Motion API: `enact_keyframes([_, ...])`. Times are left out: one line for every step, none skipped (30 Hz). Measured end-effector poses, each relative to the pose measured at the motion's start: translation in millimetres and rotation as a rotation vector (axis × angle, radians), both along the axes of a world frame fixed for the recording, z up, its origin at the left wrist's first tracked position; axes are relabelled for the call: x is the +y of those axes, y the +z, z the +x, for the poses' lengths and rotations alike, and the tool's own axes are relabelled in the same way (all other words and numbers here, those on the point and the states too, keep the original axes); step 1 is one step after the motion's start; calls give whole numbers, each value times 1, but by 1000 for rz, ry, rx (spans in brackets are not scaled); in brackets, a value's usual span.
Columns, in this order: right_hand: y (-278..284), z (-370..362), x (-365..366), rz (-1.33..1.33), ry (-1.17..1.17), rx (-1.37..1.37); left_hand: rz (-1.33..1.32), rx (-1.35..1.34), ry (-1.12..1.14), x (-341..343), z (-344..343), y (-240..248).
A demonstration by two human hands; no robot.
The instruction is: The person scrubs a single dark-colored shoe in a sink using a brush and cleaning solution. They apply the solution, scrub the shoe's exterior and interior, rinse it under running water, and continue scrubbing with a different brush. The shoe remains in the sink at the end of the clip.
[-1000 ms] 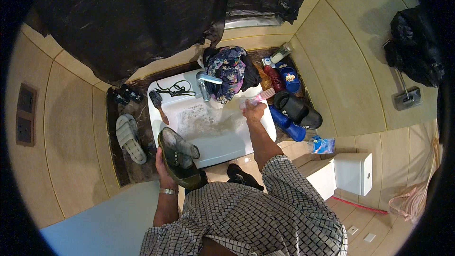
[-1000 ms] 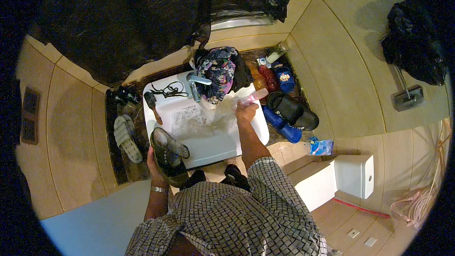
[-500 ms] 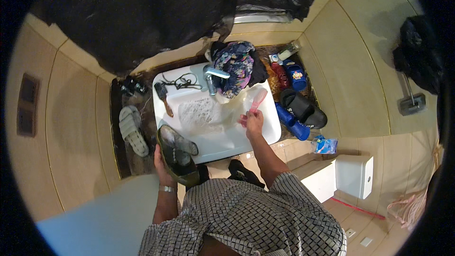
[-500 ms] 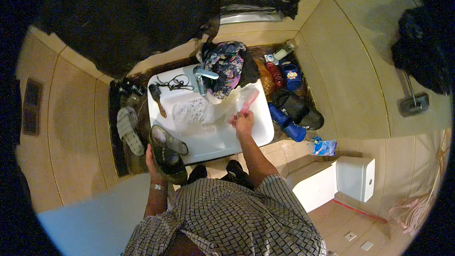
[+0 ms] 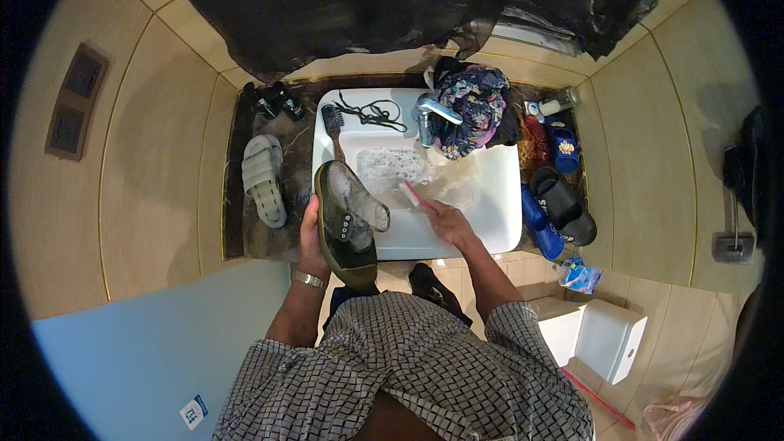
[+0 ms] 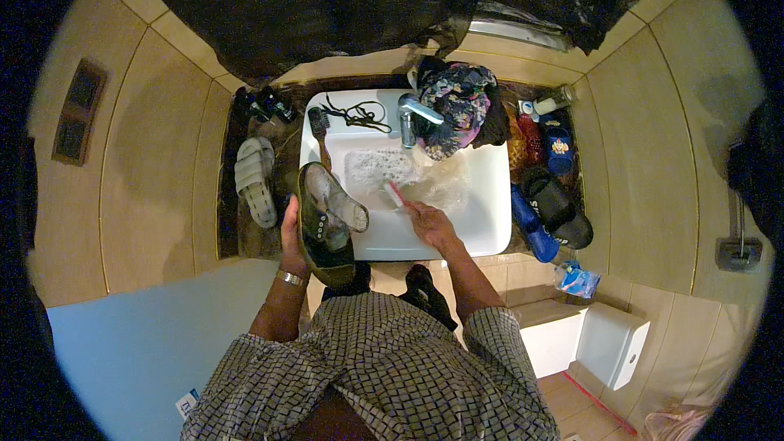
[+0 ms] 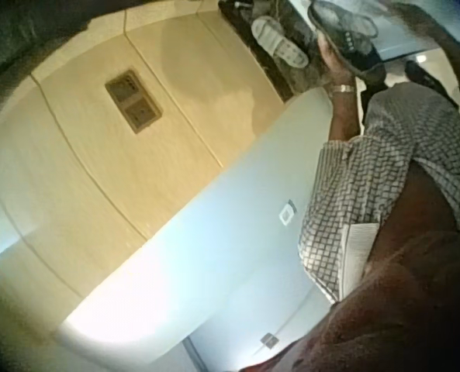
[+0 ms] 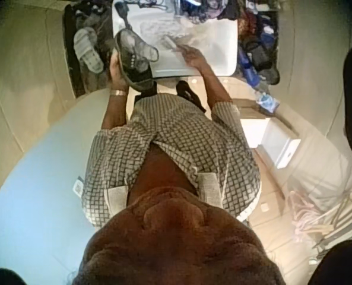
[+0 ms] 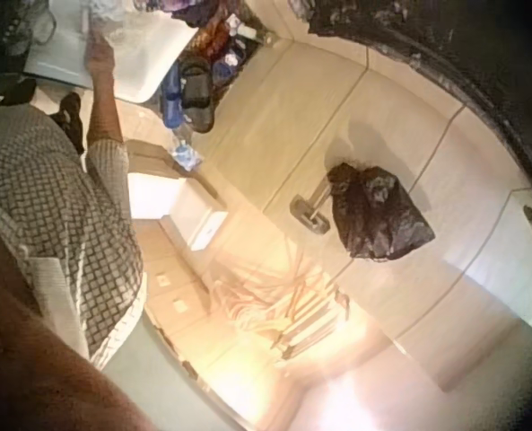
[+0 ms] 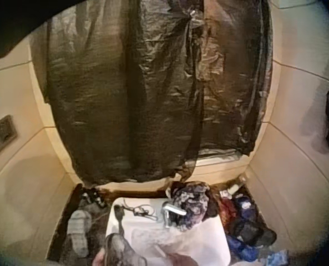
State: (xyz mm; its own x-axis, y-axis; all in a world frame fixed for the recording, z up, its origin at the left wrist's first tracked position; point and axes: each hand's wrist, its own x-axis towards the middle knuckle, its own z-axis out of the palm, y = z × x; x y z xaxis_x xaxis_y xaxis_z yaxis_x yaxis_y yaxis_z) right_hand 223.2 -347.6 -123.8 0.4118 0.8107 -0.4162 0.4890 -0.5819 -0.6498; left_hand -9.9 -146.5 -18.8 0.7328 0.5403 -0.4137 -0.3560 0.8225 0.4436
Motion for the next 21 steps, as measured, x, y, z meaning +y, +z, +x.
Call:
enact_keyframes([14,-8,7,60,-93,101,-31,10,1,3,-2,-1])
enact_keyframes([34,-13,11,179,-104,186,-64,16,-3,5,-3,-3])
enact_keyframes([59,-20,13,297,-118,273,-71,-1,-17,8,-6,-10])
enact_keyframes([79,-27,15,417,-135,361,-75,-19,-36,13,-11,-20])
enact_keyframes([97,-32,19,464,-79,325,-82,-38,-59,15,-12,-25])
enact_keyframes([112,-37,23,513,-25,286,-72,-61,-62,16,-9,-22])
enact_keyframes([121,-41,28,564,27,245,-58,-86,-67,16,-4,-15])
enact_keyframes([125,-44,33,489,98,147,-47,-108,-70,14,0,-13])
enact_keyframes([128,-46,40,413,168,50,12,-90,-65,12,4,-13])
enact_keyframes([130,-50,48,336,241,-45,71,-69,-56,9,7,-13])
enact_keyframes([131,-57,57,355,224,-136,130,-46,-54,6,12,-12])
enact_keyframes([129,-62,66,360,176,-176,41,-47,-64,3,16,-11])
enact_keyframes([121,-66,75,363,132,-220,-50,-52,-71,0,20,-11])
enact_keyframes([115,-67,81,366,78,-263,-139,-55,-88,-2,25,-9])
enact_keyframes([106,-70,82,323,76,-292,-101,-40,-56,-2,28,-12])
enact_keyframes([108,-72,81,234,126,-257,-107,-37,-53,-1,24,-14])
enact_keyframes([117,-74,80,146,175,-227,-111,-38,-52,3,20,-14])
enact_keyframes([128,-75,79,58,223,-197,-114,-40,-52,6,18,-15])
enact_keyframes([140,-76,71,24,276,-190,-51,-24,-35,5,16,-2])
enact_keyframes([146,-77,67,22,277,-180,-64,-11,-50,7,15,-3])
enact_keyframes([150,-78,63,21,277,-170,-75,3,-63,10,11,-6])
